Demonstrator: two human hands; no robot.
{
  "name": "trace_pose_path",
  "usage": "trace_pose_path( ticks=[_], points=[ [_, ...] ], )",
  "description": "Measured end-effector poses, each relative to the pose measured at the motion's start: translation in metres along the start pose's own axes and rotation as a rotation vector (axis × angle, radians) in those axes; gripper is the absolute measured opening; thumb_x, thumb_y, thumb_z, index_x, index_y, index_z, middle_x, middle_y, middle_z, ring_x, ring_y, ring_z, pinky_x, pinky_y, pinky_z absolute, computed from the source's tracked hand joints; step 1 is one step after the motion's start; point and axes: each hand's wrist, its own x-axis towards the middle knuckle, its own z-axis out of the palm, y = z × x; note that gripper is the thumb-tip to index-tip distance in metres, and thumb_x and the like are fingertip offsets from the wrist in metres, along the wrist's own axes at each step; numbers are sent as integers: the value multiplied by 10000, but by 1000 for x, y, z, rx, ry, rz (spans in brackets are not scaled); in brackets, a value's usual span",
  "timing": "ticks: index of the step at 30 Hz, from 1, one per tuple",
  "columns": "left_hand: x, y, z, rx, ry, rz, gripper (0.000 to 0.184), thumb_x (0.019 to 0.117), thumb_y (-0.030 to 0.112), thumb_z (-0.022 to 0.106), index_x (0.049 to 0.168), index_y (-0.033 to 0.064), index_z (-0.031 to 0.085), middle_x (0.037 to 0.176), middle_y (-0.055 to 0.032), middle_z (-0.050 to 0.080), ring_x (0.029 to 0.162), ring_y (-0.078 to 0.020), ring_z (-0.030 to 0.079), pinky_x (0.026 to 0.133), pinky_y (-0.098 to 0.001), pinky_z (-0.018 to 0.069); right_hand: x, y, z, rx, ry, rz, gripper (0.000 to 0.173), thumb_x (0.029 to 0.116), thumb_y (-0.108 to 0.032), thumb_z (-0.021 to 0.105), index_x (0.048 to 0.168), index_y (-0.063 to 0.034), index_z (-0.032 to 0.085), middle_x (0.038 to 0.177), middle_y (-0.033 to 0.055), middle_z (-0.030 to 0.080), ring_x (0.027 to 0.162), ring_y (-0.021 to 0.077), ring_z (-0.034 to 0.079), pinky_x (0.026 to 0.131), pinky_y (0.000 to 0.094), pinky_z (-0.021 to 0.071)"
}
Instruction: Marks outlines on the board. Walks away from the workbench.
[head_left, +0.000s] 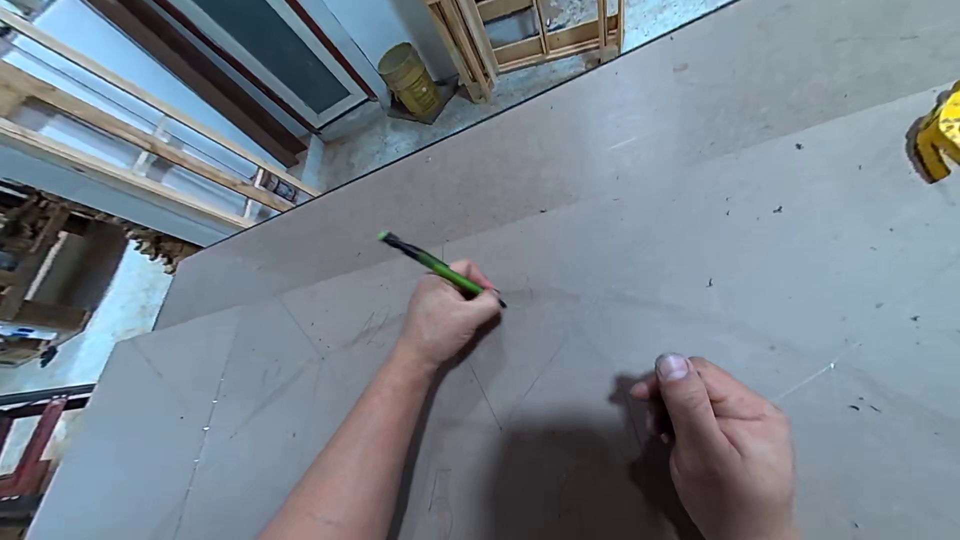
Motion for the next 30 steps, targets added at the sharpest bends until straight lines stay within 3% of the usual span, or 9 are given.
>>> trace_pose_path(
  ticks=[4, 8, 13, 17, 20, 22, 24, 27, 30],
  points=[
    [-60, -2, 9, -200, 111, 26, 30, 882, 132, 652, 900, 111, 642, 745, -33, 677, 536, -118, 583, 464, -256, 478, 1, -8, 0, -87, -10, -2, 395, 1070, -383, 508, 767, -205, 689, 590, -83, 594, 457, 61, 518, 387, 246, 410],
    [-129, 23, 45, -241, 90, 84, 26, 869, 163, 672, 892, 152, 669, 817, -20, 698, 591, -115, 612, 506, -265, 515, 3, -12, 0, -88, -19, 26, 419, 1071, -416, 503, 770, -199, 697, 573, -73, 571, 441, 72, 490, 389, 260, 387],
    [-129, 27, 55, -247, 195, -2, 31, 892, 128, 641, 889, 113, 668, 704, -38, 671, 520, -115, 571, 458, -247, 456, 0, -13, -3, -68, -73, 70, 435, 1065, -468, 489, 814, -185, 703, 583, -46, 579, 462, 108, 526, 411, 322, 435],
    [-118, 32, 53, -232, 217, -91, 49, 887, 109, 620, 870, 88, 661, 670, -42, 669, 512, -108, 591, 456, -230, 473, 2, -19, -106, -61, -403, 207, 398, 1040, -528, 522, 933, -207, 731, 759, -44, 711, 652, 119, 688, 589, 336, 606],
    [-113, 36, 57, -250, 211, -133, 52, 869, 87, 615, 844, 92, 660, 649, -29, 661, 493, -86, 573, 436, -208, 448, 3, -15, -242, 27, -94, 136, 328, 1049, -372, 553, 926, -131, 739, 740, 18, 667, 581, 141, 602, 524, 311, 541],
    [-99, 47, 65, -255, 173, -168, 48, 864, 75, 614, 837, 93, 649, 667, -27, 663, 494, -79, 564, 436, -206, 443, 12, 1, -304, 6, 237, 11, 339, 1096, -317, 433, 913, -175, 681, 703, -88, 615, 533, 34, 530, 485, 198, 472],
    [-72, 66, 82, -225, 104, -167, 31, 875, 67, 615, 872, 93, 631, 700, -13, 663, 512, -73, 566, 451, -213, 462, 21, 18, -313, -25, 407, -84, 364, 1108, -273, 377, 899, -177, 659, 694, -135, 613, 524, -11, 510, 484, 159, 443],
    [-16, 98, 126, -199, -7, -64, 31, 871, 84, 644, 887, 88, 618, 693, -4, 656, 515, -69, 564, 456, -215, 463, 24, 11, -293, -167, 328, -74, 342, 1082, -353, 483, 853, -184, 672, 692, -115, 605, 533, 7, 515, 485, 191, 441],
    [14, 112, 148, -201, -42, 0, 26, 849, 92, 653, 863, 79, 637, 693, -22, 669, 525, -82, 565, 465, -231, 442, 28, 11, -293, -118, 320, -50, 349, 1087, -350, 470, 859, -189, 680, 692, -117, 620, 523, -1, 515, 471, 164, 437]
  ],
)
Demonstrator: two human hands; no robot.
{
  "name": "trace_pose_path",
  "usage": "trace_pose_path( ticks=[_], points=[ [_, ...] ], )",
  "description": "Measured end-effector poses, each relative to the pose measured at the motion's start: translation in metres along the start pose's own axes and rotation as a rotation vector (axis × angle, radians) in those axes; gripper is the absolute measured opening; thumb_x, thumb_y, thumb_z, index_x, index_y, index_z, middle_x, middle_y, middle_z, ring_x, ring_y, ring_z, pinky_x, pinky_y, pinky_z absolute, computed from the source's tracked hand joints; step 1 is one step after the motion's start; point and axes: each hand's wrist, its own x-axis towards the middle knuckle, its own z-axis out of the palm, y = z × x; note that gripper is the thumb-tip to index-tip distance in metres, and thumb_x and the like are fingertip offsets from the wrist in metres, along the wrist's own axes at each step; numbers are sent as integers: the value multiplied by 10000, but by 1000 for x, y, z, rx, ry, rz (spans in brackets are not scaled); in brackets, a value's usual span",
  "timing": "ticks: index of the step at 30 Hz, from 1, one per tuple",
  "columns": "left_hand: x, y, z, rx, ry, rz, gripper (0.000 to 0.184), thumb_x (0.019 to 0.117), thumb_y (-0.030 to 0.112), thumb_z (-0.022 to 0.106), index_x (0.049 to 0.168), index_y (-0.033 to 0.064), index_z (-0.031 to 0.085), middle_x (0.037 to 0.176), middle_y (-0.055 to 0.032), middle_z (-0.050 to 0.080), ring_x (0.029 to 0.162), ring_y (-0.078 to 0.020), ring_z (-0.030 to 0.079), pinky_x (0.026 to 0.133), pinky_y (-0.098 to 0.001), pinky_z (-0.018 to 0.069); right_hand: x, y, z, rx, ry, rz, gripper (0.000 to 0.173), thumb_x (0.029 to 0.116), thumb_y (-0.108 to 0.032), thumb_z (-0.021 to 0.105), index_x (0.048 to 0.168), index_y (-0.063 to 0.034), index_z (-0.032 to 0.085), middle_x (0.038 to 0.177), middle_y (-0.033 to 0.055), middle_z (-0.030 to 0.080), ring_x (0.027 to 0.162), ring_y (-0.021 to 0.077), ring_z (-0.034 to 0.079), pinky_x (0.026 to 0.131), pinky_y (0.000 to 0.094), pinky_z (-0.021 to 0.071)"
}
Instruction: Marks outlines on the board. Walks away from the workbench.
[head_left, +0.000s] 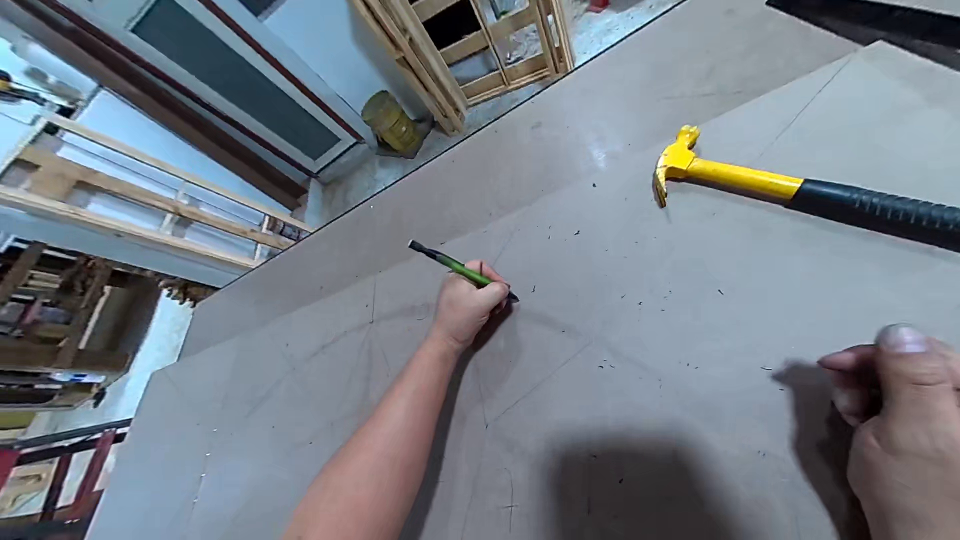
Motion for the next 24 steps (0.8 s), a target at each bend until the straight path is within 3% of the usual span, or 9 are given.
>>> trace_pose_path(
  ticks=[7, 13, 16, 19, 22, 24],
  points=[
    [-36, -3, -15, 68, -118, 8, 23, 829, 152, 660, 834, 132, 649, 743, -28, 689, 557, -106, 577, 494, -258, 449, -2, -4, 3, 40, 37, 16, 362, 1094, -335, 460, 850, -185, 682, 682, -104, 622, 520, 14, 526, 471, 166, 442],
    [18, 6, 18, 193, 38, 58, 71, 814, 181, 685, 837, 119, 658, 657, 5, 648, 550, -108, 600, 508, -312, 493, -1, -5, 2, 50, 33, 22, 372, 1099, -323, 448, 853, -171, 681, 691, -96, 630, 526, 20, 526, 476, 168, 442],
    [-6, 11, 15, 267, 27, 65, 83, 830, 203, 665, 865, 128, 656, 704, 7, 666, 576, -114, 611, 525, -334, 510, -1, -5, 2, 58, 27, 22, 371, 1099, -332, 445, 857, -181, 682, 678, -105, 613, 522, 16, 526, 473, 171, 454],
    [-28, 9, 13, 150, -7, 32, 36, 840, 150, 688, 846, 125, 663, 679, -6, 662, 542, -107, 580, 494, -283, 466, -2, -8, 1, 61, 39, 34, 362, 1094, -345, 461, 865, -182, 690, 683, -105, 614, 523, 19, 528, 469, 173, 452],
    [-5, 11, 21, 51, 9, 15, 52, 848, 118, 682, 876, 84, 654, 666, -16, 658, 524, -93, 579, 470, -248, 466, -2, -8, 0, 62, 37, 39, 364, 1092, -350, 465, 866, -180, 694, 691, -102, 617, 524, 23, 524, 468, 174, 446],
    [15, 16, 31, 104, 32, 15, 79, 829, 134, 693, 881, 85, 660, 674, -12, 658, 543, -102, 594, 490, -275, 485, -2, -9, 0, 44, 31, 50, 375, 1096, -356, 453, 870, -182, 696, 685, -100, 606, 525, 26, 521, 470, 176, 445]
  ],
)
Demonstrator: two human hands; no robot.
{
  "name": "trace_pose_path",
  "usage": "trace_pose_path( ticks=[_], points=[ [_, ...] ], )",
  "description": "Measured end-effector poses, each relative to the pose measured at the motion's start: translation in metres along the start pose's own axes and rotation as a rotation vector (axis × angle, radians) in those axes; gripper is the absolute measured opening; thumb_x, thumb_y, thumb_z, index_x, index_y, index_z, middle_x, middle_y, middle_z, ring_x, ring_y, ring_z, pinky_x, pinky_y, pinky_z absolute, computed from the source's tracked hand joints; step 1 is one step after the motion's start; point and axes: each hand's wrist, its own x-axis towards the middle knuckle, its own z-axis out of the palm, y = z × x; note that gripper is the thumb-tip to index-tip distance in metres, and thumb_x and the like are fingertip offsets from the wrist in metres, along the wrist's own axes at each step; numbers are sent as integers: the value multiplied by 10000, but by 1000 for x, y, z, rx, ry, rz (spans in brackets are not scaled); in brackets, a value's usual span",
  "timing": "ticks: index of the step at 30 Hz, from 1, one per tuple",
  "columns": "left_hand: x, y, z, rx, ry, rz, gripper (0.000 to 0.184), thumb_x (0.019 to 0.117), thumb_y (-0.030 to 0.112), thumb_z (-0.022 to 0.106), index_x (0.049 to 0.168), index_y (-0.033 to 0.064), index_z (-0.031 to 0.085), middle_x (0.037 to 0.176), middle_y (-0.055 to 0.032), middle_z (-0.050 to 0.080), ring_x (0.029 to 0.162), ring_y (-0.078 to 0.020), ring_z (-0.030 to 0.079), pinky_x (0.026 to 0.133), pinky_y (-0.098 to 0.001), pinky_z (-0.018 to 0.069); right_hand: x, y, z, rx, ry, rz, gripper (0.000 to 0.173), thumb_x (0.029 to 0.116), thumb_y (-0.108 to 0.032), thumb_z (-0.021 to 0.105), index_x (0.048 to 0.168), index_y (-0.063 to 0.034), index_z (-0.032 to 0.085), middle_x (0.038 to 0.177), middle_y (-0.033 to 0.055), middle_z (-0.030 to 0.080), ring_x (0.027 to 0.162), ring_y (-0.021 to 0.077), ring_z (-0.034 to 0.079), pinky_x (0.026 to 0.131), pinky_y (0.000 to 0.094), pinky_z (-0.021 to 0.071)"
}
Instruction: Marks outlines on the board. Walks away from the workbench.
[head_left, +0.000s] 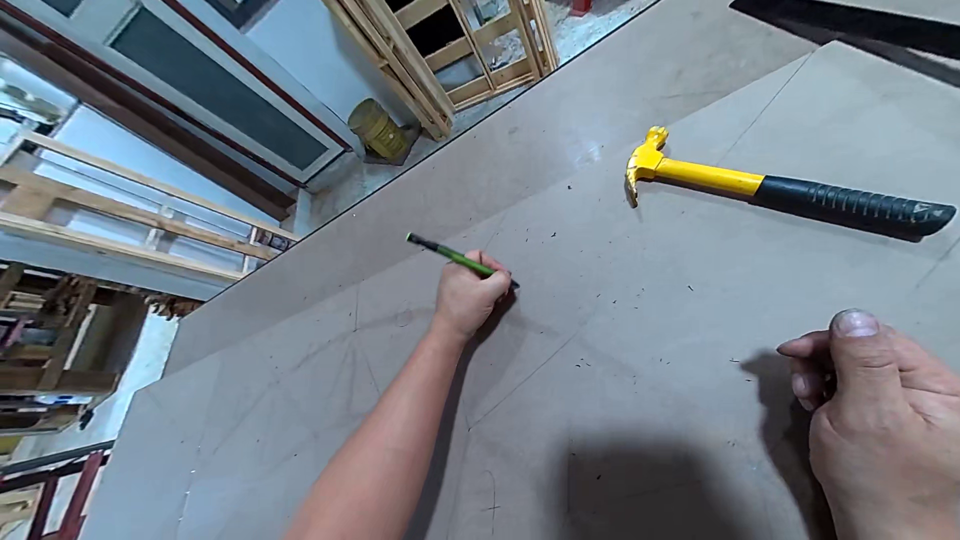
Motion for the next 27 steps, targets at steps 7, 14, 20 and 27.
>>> trace_pose_path(
  ticks=[7, 14, 20, 27],
  points=[
    [-22, -3, -2, 70, -31, 65, 52, 821, 165, 691, 823, 126, 655, 669, -2, 652, 550, -108, 588, 496, -295, 474, 1, -3, 0, 29, 19, 9, 373, 1091, -354, 473, 854, -180, 703, 655, -101, 594, 503, 28, 510, 444, 187, 431],
    [2, 4, 8, 44, -11, 14, 52, 824, 150, 693, 838, 110, 663, 647, -5, 644, 535, -104, 584, 484, -283, 463, 1, -5, 1, 8, 9, -14, 384, 1096, -344, 463, 861, -160, 705, 658, -93, 589, 513, 33, 521, 455, 186, 443],
    [-84, 22, 18, 62, -53, 48, 57, 864, 192, 669, 861, 137, 654, 744, -17, 686, 579, -134, 605, 505, -316, 494, 2, -10, -2, 68, 55, 16, 388, 1098, -344, 464, 876, -149, 716, 625, -88, 564, 492, 35, 501, 442, 181, 425],
    [-137, 66, 81, -101, -325, 137, 29, 842, 126, 690, 858, 151, 686, 816, 18, 719, 604, -51, 617, 498, -205, 494, 15, -8, -17, 172, 340, -57, 385, 1107, -241, 454, 812, -135, 678, 624, -102, 592, 497, 12, 519, 458, 174, 445]
  ],
)
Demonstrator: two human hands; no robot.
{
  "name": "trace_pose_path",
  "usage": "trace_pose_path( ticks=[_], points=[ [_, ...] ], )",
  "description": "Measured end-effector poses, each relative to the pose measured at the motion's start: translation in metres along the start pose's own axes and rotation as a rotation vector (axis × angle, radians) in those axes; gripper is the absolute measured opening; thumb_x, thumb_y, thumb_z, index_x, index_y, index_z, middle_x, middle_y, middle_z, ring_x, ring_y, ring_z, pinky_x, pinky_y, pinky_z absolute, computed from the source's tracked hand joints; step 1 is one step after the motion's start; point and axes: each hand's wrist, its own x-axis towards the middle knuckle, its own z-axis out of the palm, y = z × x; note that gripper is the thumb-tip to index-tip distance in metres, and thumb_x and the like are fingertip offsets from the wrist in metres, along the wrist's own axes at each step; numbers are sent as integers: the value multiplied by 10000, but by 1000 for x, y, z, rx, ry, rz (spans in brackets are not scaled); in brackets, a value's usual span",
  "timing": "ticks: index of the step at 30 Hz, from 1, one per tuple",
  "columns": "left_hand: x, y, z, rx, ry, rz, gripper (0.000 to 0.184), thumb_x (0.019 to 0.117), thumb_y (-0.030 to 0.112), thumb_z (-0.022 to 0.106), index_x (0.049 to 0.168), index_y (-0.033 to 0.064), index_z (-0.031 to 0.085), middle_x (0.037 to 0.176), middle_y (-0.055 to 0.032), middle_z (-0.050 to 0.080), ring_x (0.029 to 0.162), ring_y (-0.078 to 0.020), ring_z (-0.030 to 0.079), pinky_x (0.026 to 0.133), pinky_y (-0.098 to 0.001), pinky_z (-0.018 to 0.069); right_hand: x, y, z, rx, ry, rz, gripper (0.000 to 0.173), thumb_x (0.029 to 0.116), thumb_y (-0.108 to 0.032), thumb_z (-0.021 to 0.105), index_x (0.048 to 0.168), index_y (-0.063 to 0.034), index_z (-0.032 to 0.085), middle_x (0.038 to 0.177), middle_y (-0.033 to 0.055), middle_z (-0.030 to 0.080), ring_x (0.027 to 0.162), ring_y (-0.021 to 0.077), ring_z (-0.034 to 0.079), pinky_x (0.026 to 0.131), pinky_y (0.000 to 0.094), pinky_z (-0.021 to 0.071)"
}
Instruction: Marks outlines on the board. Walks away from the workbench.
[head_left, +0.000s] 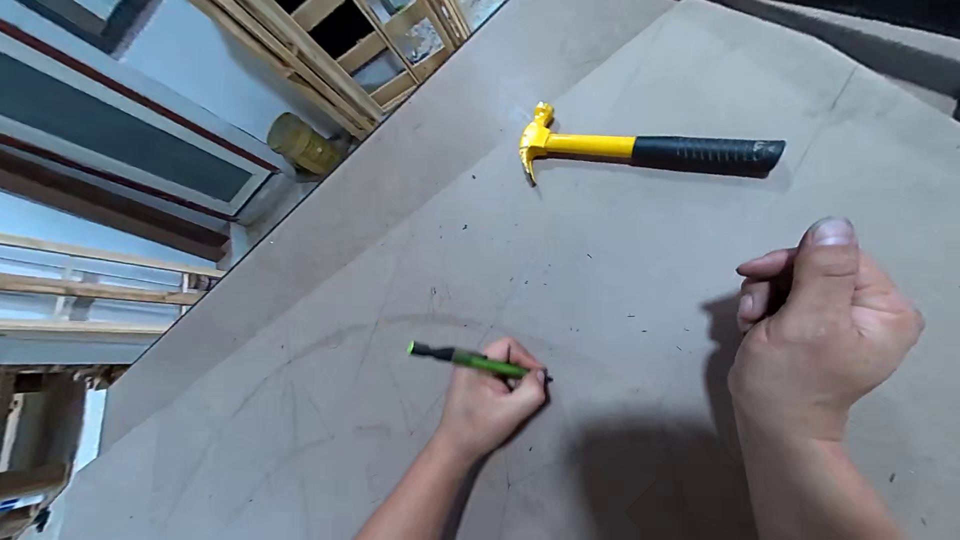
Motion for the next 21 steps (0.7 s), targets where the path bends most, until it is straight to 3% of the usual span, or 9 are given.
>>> trace_pose_path(
  ticks=[5, 9, 11, 13, 18, 21],
  points=[
    [35, 5, 11, -27, -32, 45, 27, 853, 87, 669, 860, 112, 660, 797, -25, 688, 558, -91, 565, 453, -221, 430, 1, -3, -4, 1, -21, 133, 484, 1127, -363, 365, 891, -111, 703, 585, -76, 533, 462, 45, 496, 434, 188, 436],
    [34, 5, 13, 44, -20, 53, 43, 825, 108, 680, 840, 148, 669, 766, 15, 690, 533, -53, 556, 443, -192, 430, 5, 1, -1, 49, 27, 96, 520, 1135, -327, 344, 849, -80, 702, 568, -57, 544, 467, 57, 507, 435, 215, 445],
    [55, 9, 20, 108, 20, 59, 49, 847, 122, 681, 856, 161, 652, 745, 39, 691, 532, -48, 576, 451, -210, 459, 5, 1, -2, 42, 21, 98, 524, 1133, -329, 348, 851, -77, 711, 567, -54, 545, 472, 58, 509, 438, 218, 442],
    [74, 15, 27, 153, 66, 46, 46, 880, 120, 687, 866, 153, 657, 662, 34, 638, 486, -70, 541, 424, -229, 423, 4, 0, -2, 33, 10, 110, 529, 1133, -339, 349, 853, -79, 716, 567, -54, 542, 472, 60, 506, 436, 221, 440],
    [43, 15, 28, 107, 28, 64, 26, 867, 128, 671, 875, 147, 656, 760, 16, 686, 542, -78, 575, 455, -225, 457, 5, 0, 0, 36, 16, 117, 530, 1132, -347, 348, 851, -84, 713, 566, -51, 544, 473, 62, 507, 437, 224, 438],
    [46, 13, 28, 84, 41, 57, 29, 849, 115, 688, 852, 138, 670, 747, 19, 705, 537, -57, 577, 459, -211, 454, 5, 0, -1, 19, 17, 131, 529, 1130, -346, 357, 846, -94, 725, 569, -53, 554, 474, 58, 505, 438, 225, 432]
  ],
)
